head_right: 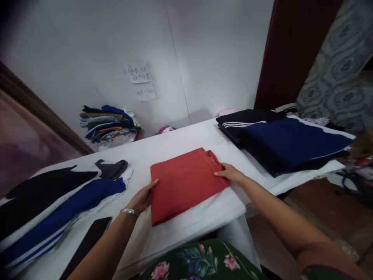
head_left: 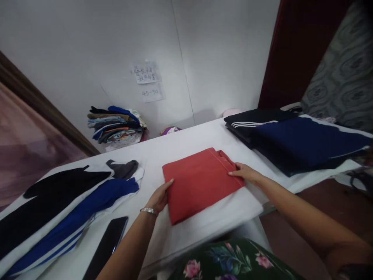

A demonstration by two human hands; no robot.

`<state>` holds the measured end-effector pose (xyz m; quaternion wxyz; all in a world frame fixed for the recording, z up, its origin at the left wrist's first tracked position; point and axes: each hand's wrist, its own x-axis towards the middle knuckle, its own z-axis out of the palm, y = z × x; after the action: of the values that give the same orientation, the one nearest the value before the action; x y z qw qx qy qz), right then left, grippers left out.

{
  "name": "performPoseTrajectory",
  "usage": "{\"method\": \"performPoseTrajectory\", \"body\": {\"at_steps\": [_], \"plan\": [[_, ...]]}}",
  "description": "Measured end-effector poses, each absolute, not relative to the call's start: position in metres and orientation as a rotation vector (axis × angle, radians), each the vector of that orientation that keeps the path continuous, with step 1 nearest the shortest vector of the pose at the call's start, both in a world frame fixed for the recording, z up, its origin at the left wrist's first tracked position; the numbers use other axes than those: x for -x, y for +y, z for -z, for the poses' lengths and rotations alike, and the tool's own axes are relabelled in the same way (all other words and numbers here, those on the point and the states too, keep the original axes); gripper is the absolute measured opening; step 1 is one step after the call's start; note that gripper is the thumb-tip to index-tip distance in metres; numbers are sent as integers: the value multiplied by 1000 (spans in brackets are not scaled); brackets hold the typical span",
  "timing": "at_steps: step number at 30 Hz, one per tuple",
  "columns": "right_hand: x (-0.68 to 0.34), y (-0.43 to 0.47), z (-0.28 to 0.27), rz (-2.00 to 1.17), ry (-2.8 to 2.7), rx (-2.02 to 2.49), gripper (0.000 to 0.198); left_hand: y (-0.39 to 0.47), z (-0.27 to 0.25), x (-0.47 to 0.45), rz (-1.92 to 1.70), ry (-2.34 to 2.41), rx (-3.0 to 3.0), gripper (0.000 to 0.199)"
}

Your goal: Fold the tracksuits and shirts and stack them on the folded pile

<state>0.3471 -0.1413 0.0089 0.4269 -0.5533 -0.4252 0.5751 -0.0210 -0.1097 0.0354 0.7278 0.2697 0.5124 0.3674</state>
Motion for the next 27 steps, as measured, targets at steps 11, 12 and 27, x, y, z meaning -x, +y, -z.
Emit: {"method": "performPoseTrajectory", "body": {"at_steps": [11, 12, 27], "plan": [[-328, -151, -17, -1469, -812, 957, 81, -115, -50, 12, -832, 1247, -672, 47], [-330, -151, -22, -1456, -825, 946, 79, -117, -55, 9, -842, 1251, -681, 48], [-502, -192, -156, -933, -969, 1119, 71, -91, -149, -170, -979, 758, -929, 36]]}}
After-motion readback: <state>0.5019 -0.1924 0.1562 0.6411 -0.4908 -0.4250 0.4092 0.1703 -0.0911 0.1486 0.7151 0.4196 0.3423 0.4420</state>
